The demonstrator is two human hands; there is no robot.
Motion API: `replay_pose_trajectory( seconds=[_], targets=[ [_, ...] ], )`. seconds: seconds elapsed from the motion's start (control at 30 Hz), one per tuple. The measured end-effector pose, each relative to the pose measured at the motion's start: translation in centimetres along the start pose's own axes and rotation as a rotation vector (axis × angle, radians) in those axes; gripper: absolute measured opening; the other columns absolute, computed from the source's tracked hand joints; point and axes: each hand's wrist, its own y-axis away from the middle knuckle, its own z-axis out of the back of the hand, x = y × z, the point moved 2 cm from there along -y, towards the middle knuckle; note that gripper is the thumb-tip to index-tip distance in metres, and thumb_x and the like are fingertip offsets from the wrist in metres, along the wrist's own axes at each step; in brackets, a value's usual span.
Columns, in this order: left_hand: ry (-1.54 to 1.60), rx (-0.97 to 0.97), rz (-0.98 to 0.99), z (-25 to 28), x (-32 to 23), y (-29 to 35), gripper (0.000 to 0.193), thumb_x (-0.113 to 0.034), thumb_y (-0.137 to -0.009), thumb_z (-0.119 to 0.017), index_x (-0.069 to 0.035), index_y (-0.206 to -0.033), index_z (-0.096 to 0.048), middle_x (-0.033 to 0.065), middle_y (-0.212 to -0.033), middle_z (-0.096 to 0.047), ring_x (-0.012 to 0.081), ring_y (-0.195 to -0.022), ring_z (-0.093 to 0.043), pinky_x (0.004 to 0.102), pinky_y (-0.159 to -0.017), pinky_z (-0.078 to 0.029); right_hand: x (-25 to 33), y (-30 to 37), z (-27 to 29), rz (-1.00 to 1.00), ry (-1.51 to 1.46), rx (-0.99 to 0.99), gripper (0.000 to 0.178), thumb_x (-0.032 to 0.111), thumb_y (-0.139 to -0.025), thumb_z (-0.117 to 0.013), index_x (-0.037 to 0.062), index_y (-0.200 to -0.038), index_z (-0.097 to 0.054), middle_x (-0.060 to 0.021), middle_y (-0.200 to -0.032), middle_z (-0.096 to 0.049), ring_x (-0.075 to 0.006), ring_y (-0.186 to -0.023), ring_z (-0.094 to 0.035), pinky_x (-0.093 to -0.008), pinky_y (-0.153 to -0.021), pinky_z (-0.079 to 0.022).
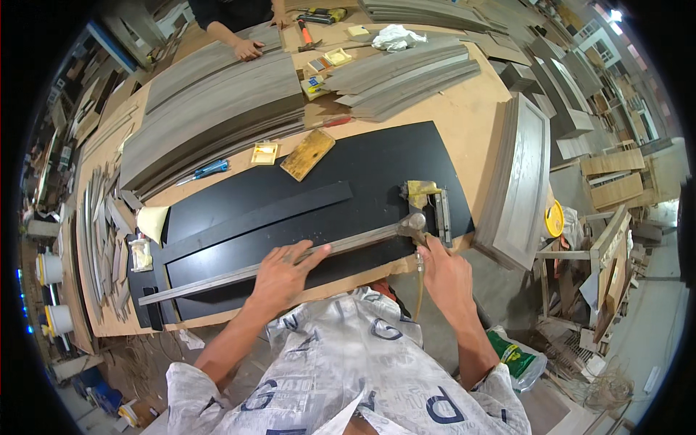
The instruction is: Assembling a wooden furniture panel using an air nailer and hammer in a manufacturing workshop.
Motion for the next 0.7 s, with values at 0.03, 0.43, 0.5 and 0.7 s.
replay_pose_trajectory(
  seconds=[0.03,0.43,0.5,0.7],
  targets=[
    [-0.017,-0.012,0.015,0.3,0.5,0.5,0.057,-0.001,-0.079,-0.061,-0.021,-0.132,-0.06,0.0084,-0.118,-0.063,0.0275,-0.096,-0.064,0.0384,-0.082,-0.052,0.3,0.1,0.2,-0.009,0.002,-0.003,0.023,0.025,-0.097,-0.058,0.0062,-0.11,-0.059,-0.0181,-0.077,-0.066,-0.0415,-0.067,-0.064,-0.0518,-0.056,-0.049],
    [0.021,-0.045,-0.019,0.1,1.4,0.9,0.065,0.002,-0.074,-0.059,-0.021,-0.136,-0.058,0.0082,-0.111,-0.061,0.0273,-0.09,-0.063,0.0383,-0.079,-0.049,1.5,0.0,1.1,0.025,-0.041,-0.123,0.021,0.023,-0.098,-0.057,0.0056,-0.11,-0.059,-0.0184,-0.079,-0.067,-0.0407,-0.068,-0.065,-0.05,-0.056,-0.049],
    [0.028,-0.052,-0.023,0.1,1.4,1.1,0.066,0.001,-0.075,-0.059,-0.022,-0.136,-0.057,0.0081,-0.111,-0.061,0.027,-0.09,-0.063,0.0382,-0.079,-0.049,1.4,-0.2,0.3,-0.026,-0.004,-0.016,0.024,0.019,-0.095,-0.061,0.0045,-0.113,-0.062,-0.0226,-0.083,-0.067,-0.043,-0.069,-0.063,-0.0496,-0.059,-0.049],
    [-0.023,-0.063,0.01,0.3,1.8,2.1,0.066,-0.001,-0.076,-0.06,-0.026,-0.137,-0.057,0.0073,-0.114,-0.061,0.0259,-0.091,-0.062,0.0375,-0.08,-0.049,3.8,-0.3,-0.1,0.077,-0.12,-0.088,0.024,0.02,-0.095,-0.061,0.0049,-0.113,-0.062,-0.0206,-0.079,-0.067,-0.0418,-0.068,-0.064,-0.0486,-0.057,-0.049]
  ],
)
